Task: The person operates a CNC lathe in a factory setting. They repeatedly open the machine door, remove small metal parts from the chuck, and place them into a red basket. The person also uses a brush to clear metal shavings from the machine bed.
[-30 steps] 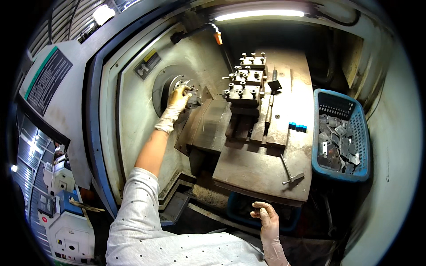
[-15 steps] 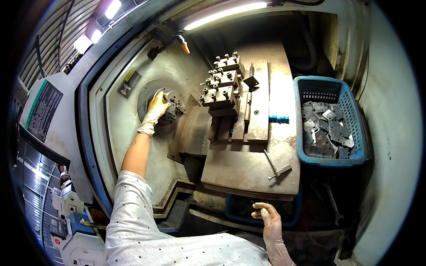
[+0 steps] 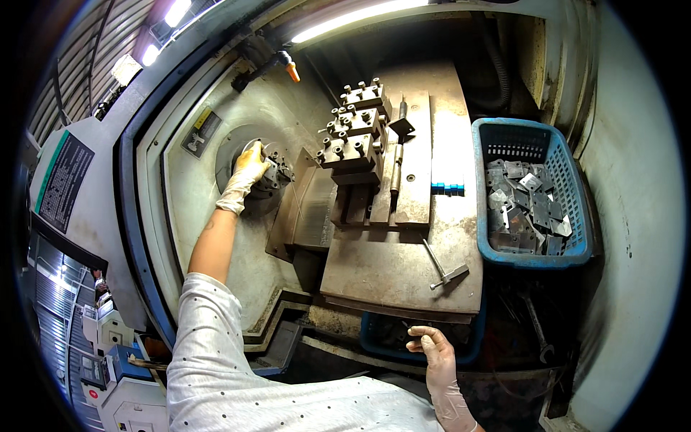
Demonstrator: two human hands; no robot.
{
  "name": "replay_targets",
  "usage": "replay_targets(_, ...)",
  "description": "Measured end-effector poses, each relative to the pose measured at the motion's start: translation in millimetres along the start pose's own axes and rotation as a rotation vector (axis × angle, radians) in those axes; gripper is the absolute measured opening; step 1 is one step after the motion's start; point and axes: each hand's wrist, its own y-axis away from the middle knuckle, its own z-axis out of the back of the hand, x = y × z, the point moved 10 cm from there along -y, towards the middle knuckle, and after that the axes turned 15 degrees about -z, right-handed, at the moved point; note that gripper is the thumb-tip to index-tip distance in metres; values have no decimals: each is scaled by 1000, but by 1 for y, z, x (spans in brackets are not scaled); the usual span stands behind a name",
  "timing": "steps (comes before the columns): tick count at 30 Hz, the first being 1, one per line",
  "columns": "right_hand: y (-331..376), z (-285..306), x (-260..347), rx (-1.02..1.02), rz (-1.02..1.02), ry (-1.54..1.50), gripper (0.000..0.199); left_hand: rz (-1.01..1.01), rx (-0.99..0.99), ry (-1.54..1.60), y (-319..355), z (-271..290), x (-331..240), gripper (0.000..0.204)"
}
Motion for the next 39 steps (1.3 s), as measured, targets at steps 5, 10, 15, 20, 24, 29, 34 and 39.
replay_targets(5, -4, -4, 1, 14, -3, -13, 21, 0, 26, 25, 1, 4, 0, 33)
replay_targets(10, -8, -7, 4, 32, 14, -21, 21, 5, 60, 53, 5, 4, 9, 33)
replay_targets(15, -10, -6, 2, 13, 19, -65, 21, -93, 83, 40, -6, 2, 3, 35)
replay_targets(20, -12, -6, -2, 7, -1, -91, 21, -226, 113, -131, -16, -2, -22, 29)
replay_targets(24, -10, -11, 0, 32, -5, -73, 21, -249, 96, -220, -22, -22, -8, 30)
replay_targets(29, -7, -8, 3, 31, 23, -84, 21, -323, 57, -279, -9, -12, -14, 44)
replay_targets(34, -4, -1, -3, 0, 0, -83, 21, 106, 119, -195, 21, -7, -1, 89)
replay_targets(39, -7, -11, -11, 21, -36, -51, 22, 324, 143, -93, 58, -20, 6, 99)
